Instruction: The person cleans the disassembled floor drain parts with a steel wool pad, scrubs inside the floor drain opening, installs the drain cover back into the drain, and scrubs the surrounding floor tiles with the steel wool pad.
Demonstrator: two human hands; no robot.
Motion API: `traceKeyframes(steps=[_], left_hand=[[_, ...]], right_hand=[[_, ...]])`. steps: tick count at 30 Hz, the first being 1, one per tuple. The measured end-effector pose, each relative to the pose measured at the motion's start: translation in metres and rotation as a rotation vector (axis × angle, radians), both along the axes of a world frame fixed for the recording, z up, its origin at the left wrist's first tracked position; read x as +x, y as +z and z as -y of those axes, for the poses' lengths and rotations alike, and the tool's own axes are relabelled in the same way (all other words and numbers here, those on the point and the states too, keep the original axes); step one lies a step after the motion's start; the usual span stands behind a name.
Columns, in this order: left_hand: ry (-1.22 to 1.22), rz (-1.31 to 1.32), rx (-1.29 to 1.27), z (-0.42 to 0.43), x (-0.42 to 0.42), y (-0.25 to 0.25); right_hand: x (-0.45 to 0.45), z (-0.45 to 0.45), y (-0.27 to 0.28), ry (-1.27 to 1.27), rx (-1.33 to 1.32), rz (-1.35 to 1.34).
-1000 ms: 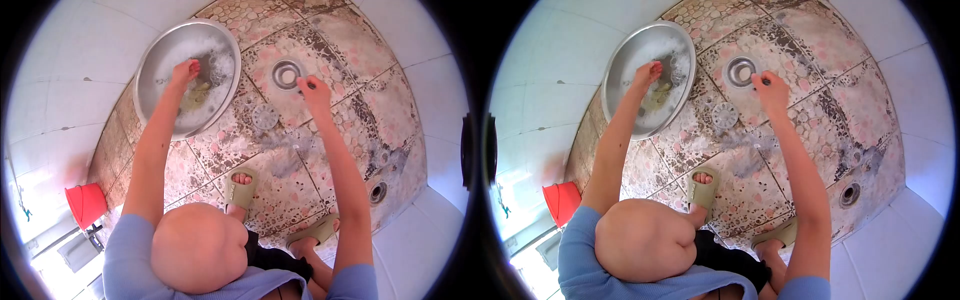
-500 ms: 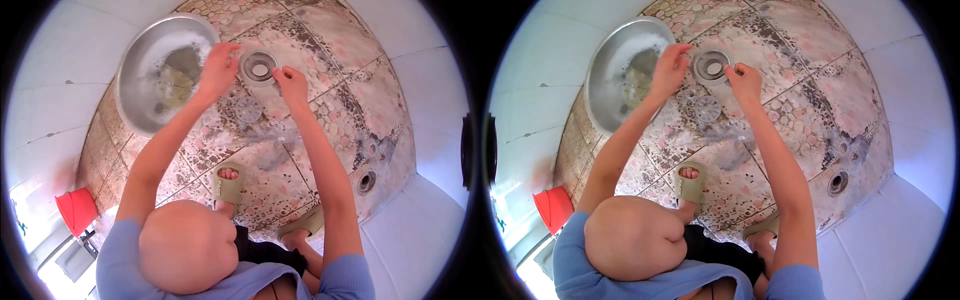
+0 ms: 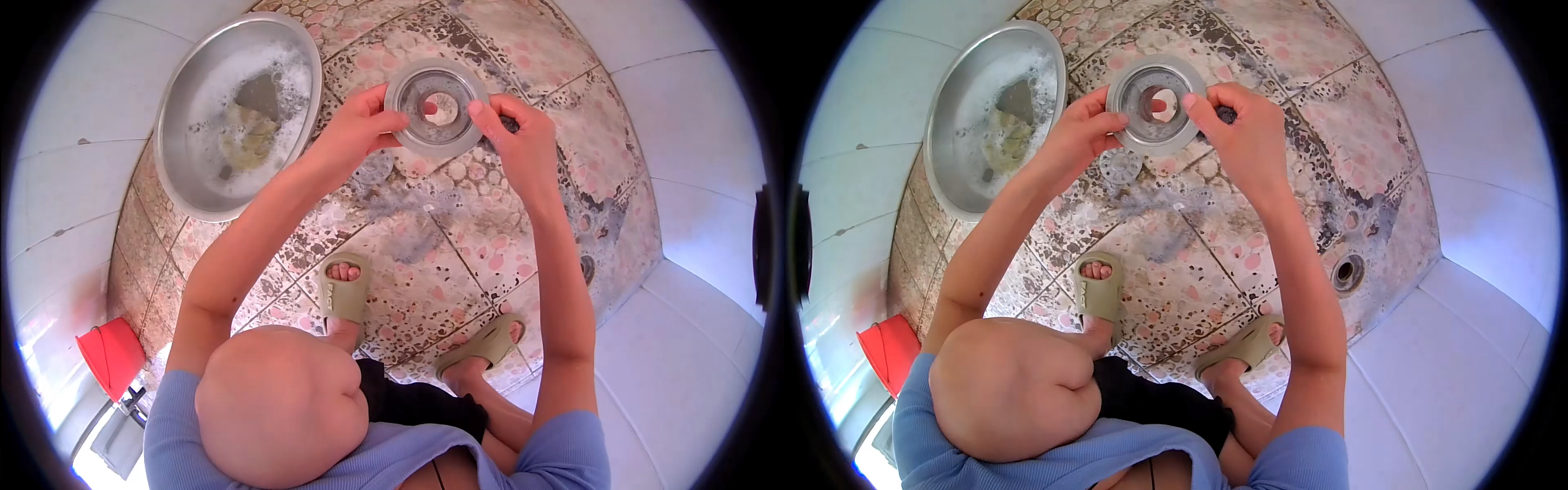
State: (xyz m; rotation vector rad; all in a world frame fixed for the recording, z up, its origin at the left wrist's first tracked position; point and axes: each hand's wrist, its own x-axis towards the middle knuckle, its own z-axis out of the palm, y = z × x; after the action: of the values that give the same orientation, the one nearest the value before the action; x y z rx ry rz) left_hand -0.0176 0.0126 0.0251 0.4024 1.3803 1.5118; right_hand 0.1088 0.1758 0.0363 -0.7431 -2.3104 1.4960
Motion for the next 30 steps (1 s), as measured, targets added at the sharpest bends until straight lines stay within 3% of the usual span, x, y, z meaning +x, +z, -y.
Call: traceKeyframes(steps=[6,9,19,22,27,30], left_hand=[[0.054,-0.162,0.023,-0.007,0.008,-0.009],[0.100,-0.010,0.076,-0.007,0.011,-0.006],[0.196,0.012,0.066,-0.015,0.015,-0.015],[0.183,0.037,0.054,-0.016,0.014,-0.013],[0.137,0.169,0.116,-0.007,0.015,-0.003],[0.135,0.039,0.080,-0.005,0.017,-0.007]], right_hand=[[0.004,0.011,0.015,0.056,0.273,-0.164],[0.005,0.014,0.016,0.055,0.384,-0.201],[0.006,0.022,0.010,0.052,0.594,-0.308],[0.004,0.022,0.008,0.029,0.579,-0.327],[0.006,0.009,0.007,-0.031,0.143,-0.202],[0.007,0.003,-0.008,-0.022,0.011,-0.179]])
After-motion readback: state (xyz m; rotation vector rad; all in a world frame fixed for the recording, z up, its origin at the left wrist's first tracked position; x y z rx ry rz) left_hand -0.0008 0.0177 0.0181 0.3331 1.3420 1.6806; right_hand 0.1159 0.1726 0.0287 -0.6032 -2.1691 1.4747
